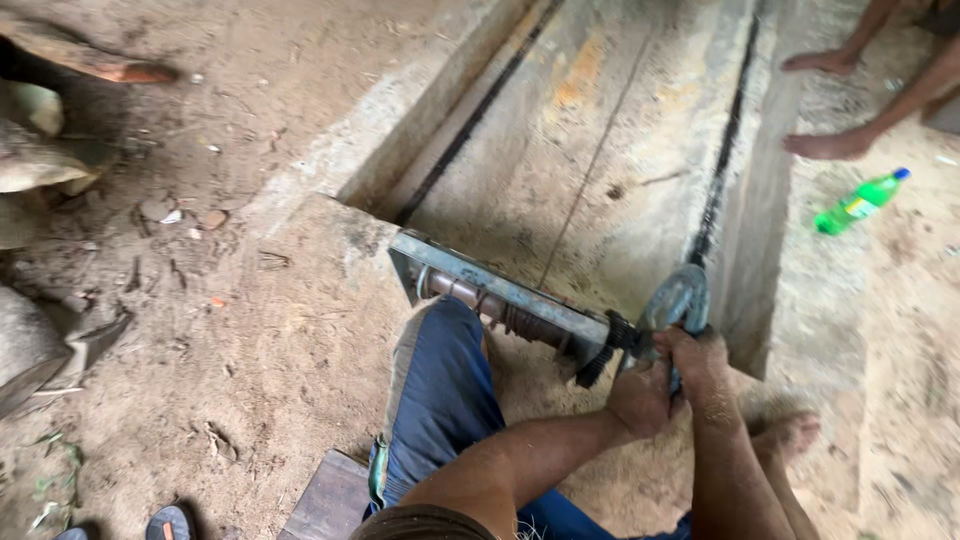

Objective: The person sits on the ground and operates a manual reciprocating saw by turning a hand wheel to move the blade back and forth through a log. The person maintains a steady rhythm while cutting the wood.

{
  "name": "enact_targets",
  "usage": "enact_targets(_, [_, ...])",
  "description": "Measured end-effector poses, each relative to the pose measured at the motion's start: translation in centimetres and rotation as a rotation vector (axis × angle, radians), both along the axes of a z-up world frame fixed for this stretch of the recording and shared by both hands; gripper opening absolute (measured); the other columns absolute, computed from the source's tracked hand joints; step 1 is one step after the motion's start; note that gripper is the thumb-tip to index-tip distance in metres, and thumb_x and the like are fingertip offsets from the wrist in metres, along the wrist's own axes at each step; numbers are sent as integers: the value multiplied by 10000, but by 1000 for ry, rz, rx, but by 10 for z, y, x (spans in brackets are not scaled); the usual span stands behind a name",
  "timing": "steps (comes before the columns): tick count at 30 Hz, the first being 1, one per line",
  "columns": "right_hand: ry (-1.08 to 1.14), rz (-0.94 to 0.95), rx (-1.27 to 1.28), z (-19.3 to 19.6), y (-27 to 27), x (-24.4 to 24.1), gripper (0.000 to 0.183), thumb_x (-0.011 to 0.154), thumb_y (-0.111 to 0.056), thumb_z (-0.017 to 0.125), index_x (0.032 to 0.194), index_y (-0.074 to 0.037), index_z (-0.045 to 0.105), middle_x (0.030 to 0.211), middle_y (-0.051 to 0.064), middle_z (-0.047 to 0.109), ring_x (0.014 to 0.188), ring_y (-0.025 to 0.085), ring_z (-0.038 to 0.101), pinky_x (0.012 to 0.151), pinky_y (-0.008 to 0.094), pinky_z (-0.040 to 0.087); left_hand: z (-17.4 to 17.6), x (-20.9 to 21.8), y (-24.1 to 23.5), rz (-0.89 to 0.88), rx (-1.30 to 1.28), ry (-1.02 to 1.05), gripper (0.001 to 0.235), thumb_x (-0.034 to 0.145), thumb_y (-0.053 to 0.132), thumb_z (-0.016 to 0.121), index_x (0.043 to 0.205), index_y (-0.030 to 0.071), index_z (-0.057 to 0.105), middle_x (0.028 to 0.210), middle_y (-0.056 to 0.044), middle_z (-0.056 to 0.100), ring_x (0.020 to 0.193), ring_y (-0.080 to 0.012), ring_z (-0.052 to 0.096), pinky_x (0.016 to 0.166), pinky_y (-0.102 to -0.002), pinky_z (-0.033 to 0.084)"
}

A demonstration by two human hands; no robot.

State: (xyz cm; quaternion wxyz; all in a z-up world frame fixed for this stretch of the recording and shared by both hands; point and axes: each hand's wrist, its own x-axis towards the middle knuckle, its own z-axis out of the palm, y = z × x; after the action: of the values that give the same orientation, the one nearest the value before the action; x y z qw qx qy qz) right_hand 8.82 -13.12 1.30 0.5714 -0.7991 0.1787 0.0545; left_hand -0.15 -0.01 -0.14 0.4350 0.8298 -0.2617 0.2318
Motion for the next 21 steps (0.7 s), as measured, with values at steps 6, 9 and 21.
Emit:
enact_targets(6, [-225,-37,107,6,19,-29,355,947,-121,624,1218,106,588,917,161,779,820,244,774,743,366,626,-5,-13,15,-108,15,190,624,1022,311,571,1429,-125,386,1165,-315,646,1067,-487,665,974,-545,563])
enact_targets(9, [-215,-63,-55,3,25,-45,422,896,-126,672,1251,80,576,927,164,785,851,249,778,776,372,621,-12,-27,24,-132,110,143,540,1068,326,582,1442,-35,436,1192,-273,650,1211,-448,653,1146,-548,511])
enact_targets(21, [-188,-148,-135,-45,53,-97,492,963,-327,651,1328,-31,502,812,139,706,678,250,725,582,352,588,-56,-6,55,-313,664,844,757,846,118,620,1554,48,362,1248,-252,669,1090,-381,693,923,-501,580])
